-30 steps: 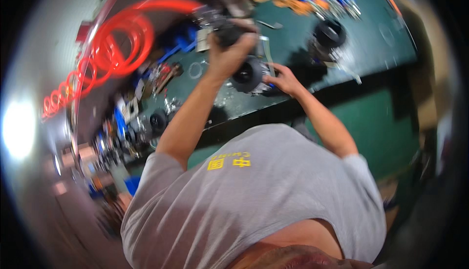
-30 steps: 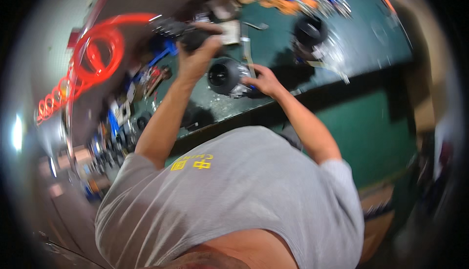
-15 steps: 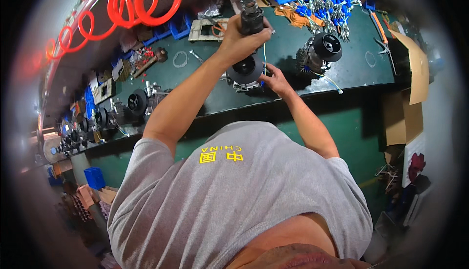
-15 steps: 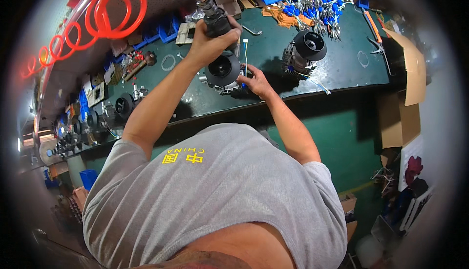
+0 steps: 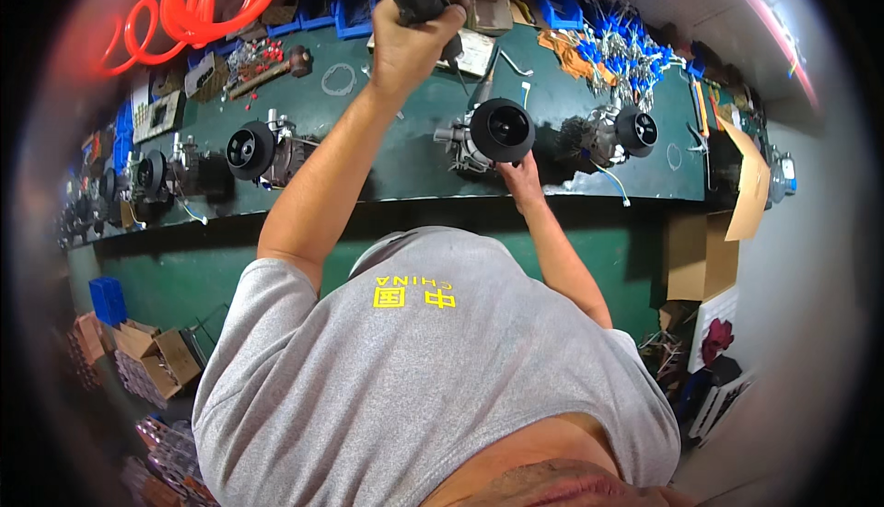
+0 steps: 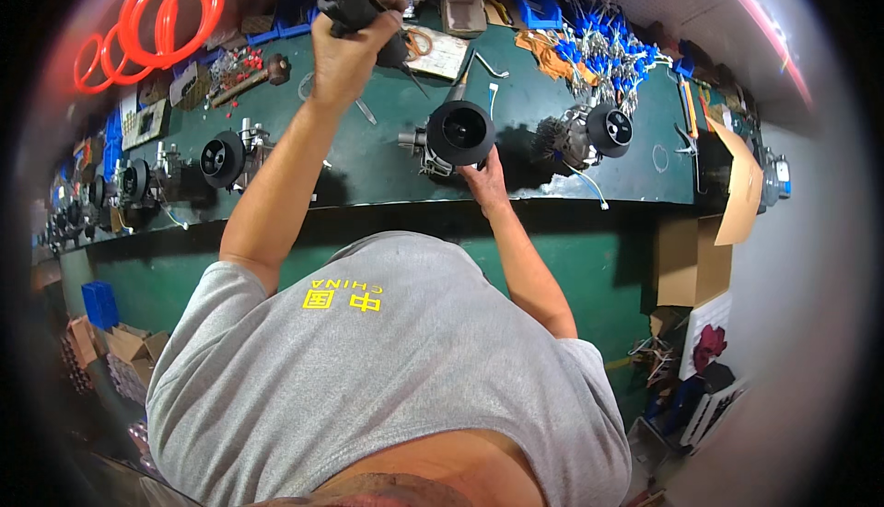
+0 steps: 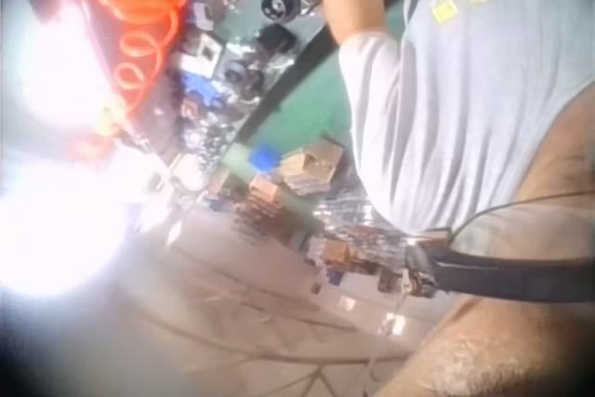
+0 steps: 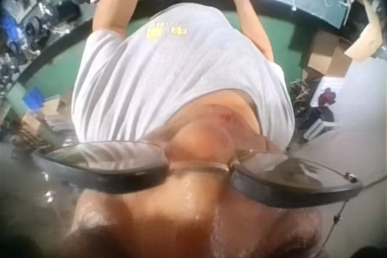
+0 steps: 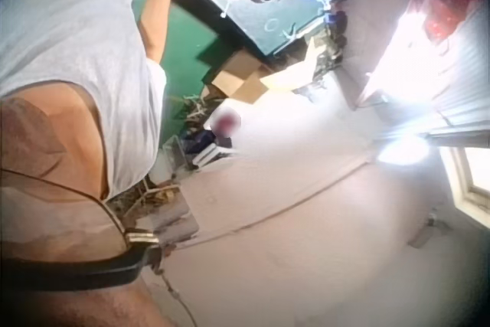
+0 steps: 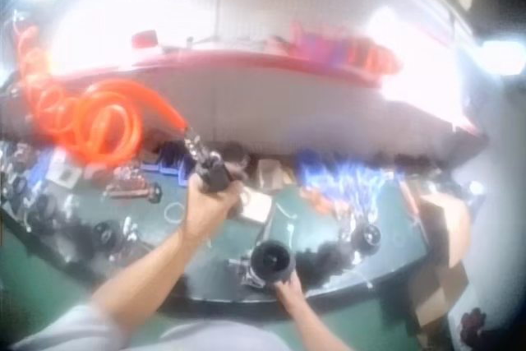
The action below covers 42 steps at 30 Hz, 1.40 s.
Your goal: The person assembles small electric motors on a workbench. They use a pneumatic impact wrench to tighten screws on motor housings, then insert a metal shaft into each unit. The person handles multiple motors one at a time, placing each completed unit on the bench.
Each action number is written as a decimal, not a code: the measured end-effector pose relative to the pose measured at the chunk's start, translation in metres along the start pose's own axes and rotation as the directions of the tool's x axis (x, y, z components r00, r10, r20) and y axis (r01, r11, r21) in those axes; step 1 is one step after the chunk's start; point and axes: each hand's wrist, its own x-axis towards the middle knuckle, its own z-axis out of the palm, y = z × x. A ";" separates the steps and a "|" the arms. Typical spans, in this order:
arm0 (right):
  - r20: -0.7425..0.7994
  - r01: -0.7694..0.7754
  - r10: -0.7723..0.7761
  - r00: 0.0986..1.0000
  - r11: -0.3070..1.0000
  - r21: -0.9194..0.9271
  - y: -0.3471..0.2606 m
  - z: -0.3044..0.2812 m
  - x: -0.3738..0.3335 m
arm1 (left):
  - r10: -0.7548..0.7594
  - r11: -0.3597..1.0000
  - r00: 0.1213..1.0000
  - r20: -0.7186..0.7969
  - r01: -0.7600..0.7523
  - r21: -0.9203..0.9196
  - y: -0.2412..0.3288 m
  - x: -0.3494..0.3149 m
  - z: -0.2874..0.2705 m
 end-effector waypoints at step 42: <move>0.046 -0.075 0.067 0.997 0.978 0.194 -0.005 0.003 -0.005 | -0.169 0.983 0.986 0.005 0.169 -0.075 0.000 -0.025 -0.006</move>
